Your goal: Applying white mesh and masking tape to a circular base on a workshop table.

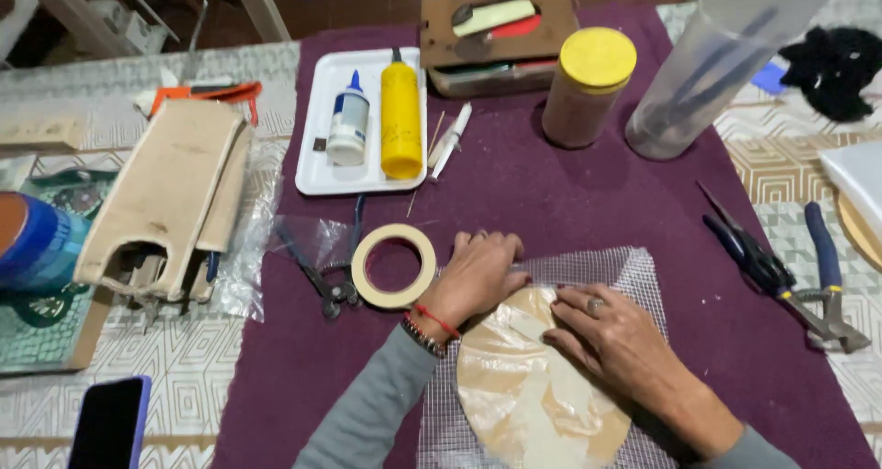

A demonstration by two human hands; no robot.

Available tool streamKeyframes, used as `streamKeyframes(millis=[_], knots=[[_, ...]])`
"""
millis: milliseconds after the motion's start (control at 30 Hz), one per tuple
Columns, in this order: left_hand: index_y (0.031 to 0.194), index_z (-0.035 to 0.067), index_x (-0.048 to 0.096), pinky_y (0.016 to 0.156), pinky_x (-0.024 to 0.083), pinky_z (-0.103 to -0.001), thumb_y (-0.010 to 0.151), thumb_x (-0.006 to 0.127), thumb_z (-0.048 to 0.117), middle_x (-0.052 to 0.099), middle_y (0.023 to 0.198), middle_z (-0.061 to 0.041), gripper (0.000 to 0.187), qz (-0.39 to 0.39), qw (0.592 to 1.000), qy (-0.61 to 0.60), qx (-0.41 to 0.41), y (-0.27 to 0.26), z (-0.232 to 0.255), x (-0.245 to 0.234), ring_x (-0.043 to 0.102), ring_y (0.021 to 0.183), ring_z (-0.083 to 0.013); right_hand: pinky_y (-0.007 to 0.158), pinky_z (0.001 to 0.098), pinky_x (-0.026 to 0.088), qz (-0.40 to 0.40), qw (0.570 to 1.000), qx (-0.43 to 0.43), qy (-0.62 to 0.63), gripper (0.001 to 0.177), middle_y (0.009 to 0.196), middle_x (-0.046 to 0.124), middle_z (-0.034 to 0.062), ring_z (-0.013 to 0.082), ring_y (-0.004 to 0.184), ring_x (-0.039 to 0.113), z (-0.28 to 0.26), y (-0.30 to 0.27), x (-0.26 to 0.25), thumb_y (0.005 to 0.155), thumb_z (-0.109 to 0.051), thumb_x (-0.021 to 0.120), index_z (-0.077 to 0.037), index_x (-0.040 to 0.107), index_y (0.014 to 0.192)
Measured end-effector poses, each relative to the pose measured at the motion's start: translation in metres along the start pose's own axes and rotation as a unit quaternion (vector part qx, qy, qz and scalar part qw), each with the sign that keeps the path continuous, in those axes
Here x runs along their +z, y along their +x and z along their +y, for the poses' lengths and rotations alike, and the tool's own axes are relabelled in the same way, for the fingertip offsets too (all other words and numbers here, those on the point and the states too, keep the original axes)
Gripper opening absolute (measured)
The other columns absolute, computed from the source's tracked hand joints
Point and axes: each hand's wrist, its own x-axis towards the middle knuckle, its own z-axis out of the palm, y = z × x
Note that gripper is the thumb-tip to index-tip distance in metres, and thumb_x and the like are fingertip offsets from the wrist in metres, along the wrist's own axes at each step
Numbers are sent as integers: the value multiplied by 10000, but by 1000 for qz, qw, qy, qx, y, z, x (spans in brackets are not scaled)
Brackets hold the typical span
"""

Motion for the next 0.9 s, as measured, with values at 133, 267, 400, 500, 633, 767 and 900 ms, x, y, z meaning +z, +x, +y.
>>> streamKeyframes(millis=[133,267,400,500,633,767,900], knots=[[882,89,714,835,451,-421,839,736,209,670,894,-76,130,30,996,-73,36,-15,9,-18,630,825,-271,706,287,630,-7,1000,10,-13,117,1046,794,41,167,903,726,24,-2,22,824,-179,721,-107,783,892],[906,43,752,716,544,-383,850,704,100,623,921,-53,93,23,994,-75,78,-21,25,-47,642,766,-234,844,378,468,88,988,-1,-127,317,1059,622,73,230,986,536,25,9,17,840,-322,744,-100,642,1042],[838,54,755,654,505,-288,865,708,30,622,820,-44,60,55,987,55,139,-33,25,-16,509,618,-114,1222,621,183,47,987,-9,-151,646,1486,507,75,325,1452,357,22,14,3,809,-411,718,-176,567,1392],[786,44,726,692,470,-311,834,703,-7,595,817,-36,74,75,978,99,168,-47,27,-8,469,658,-127,1210,672,264,50,994,-26,-99,500,1088,730,15,228,1201,614,15,17,1,802,-314,751,-164,659,1271],[869,49,716,718,472,-309,828,688,-10,637,887,-46,77,129,967,84,205,-55,15,-7,513,717,-140,1084,511,482,67,989,-64,-111,296,948,699,60,183,911,667,12,8,12,845,-221,747,-93,737,1111],[919,27,714,680,500,-286,878,644,-7,699,1062,-74,88,150,956,35,248,-57,8,-8,541,691,-141,784,324,579,101,988,-63,-96,260,1073,676,114,195,836,645,10,2,17,860,-117,717,-45,737,1109],[893,-18,675,746,545,-303,863,649,-17,701,1184,-130,40,138,947,21,289,-56,10,-15,615,747,-173,849,356,535,69,990,-76,-100,254,1103,718,97,214,900,656,9,1,12,838,-106,691,-28,734,1076]])
